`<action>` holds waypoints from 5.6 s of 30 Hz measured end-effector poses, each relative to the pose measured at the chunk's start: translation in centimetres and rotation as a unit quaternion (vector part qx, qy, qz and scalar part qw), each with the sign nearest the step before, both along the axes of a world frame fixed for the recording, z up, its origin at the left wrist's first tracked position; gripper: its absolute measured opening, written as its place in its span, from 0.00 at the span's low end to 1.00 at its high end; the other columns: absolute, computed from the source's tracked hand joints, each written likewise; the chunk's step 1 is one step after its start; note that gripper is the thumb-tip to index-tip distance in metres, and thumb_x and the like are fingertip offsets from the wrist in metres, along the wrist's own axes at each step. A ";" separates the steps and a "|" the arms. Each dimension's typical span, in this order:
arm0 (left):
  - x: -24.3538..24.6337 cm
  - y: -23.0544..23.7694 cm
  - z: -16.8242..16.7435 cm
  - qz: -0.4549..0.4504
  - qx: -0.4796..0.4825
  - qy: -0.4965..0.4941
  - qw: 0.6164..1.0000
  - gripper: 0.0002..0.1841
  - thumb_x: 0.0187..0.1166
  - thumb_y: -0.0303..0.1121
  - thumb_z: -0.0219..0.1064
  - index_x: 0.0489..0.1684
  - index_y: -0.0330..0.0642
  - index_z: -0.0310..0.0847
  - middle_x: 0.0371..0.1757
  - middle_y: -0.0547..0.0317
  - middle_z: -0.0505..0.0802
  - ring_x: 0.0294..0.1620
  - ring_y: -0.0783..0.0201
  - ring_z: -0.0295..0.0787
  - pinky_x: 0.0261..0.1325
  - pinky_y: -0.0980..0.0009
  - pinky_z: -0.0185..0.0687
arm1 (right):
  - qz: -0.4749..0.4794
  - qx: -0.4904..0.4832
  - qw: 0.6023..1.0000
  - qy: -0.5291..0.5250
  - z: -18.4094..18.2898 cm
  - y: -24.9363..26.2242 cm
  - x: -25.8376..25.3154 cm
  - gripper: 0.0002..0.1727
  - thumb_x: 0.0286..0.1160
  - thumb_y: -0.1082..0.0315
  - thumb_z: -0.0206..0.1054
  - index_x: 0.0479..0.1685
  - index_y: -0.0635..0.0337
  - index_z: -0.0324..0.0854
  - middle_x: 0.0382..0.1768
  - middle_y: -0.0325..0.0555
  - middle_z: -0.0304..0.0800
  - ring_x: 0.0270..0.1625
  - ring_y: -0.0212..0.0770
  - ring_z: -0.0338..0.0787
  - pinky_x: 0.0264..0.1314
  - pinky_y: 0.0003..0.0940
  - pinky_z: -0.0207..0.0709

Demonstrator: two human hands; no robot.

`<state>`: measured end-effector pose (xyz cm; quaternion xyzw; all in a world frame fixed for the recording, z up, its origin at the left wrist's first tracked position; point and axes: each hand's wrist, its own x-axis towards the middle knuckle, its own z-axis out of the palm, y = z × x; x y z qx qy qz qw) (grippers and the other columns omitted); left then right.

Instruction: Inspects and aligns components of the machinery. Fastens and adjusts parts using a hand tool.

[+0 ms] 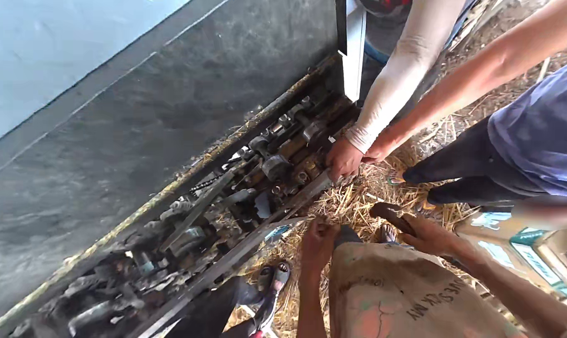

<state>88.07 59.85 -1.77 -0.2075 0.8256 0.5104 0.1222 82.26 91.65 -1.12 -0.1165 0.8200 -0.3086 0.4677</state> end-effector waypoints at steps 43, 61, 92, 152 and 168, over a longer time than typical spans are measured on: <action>-12.3 -1.5 -2.7 0.111 -0.090 -0.051 0.988 0.22 0.85 0.50 0.65 0.39 0.35 0.86 0.25 0.55 0.86 0.28 0.60 0.85 0.38 0.55 0.82 | 0.084 -0.039 0.995 -0.020 -11.9 -12.6 -14.8 0.26 0.66 0.71 0.78 0.67 0.65 0.82 0.54 0.63 0.90 0.58 0.60 0.89 0.65 0.63 0.77; -12.3 1.0 -5.1 0.344 0.354 -0.143 0.858 0.36 0.90 0.63 0.41 0.72 0.39 0.72 0.48 0.42 0.94 0.38 0.54 0.94 0.33 0.61 0.88 | 0.169 0.183 0.961 0.120 0.7 -12.0 -13.6 0.20 0.76 0.49 0.68 0.50 0.57 0.82 0.33 0.52 0.89 0.42 0.59 0.91 0.47 0.62 0.81; -11.4 3.5 -4.7 0.282 0.359 -0.150 0.877 0.37 0.91 0.63 0.40 0.71 0.36 0.74 0.53 0.44 0.94 0.42 0.55 0.95 0.42 0.60 0.90 | 0.158 0.133 0.969 0.139 -4.3 -7.6 -16.3 0.17 0.66 0.57 0.75 0.53 0.51 0.86 0.37 0.54 0.92 0.45 0.61 0.92 0.48 0.70 0.81; -12.7 15.5 -8.3 0.316 0.454 -0.052 0.831 0.20 0.89 0.51 0.55 0.22 0.55 0.67 0.15 0.68 0.76 0.15 0.68 0.77 0.26 0.68 0.82 | -0.031 -0.027 0.999 -0.032 -5.5 -0.4 -6.2 0.13 0.68 0.63 0.75 0.46 0.61 0.86 0.30 0.55 0.89 0.28 0.53 0.91 0.33 0.57 0.85; -10.7 19.6 -36.3 -0.187 -0.030 -0.324 0.927 0.21 0.86 0.44 0.66 0.61 0.33 0.84 0.44 0.44 0.92 0.38 0.55 0.91 0.46 0.56 0.89 | -0.419 -0.015 0.816 -0.398 -26.1 13.6 12.6 0.22 0.77 0.62 0.73 0.67 0.59 0.75 0.27 0.47 0.84 0.18 0.39 0.82 0.25 0.38 0.83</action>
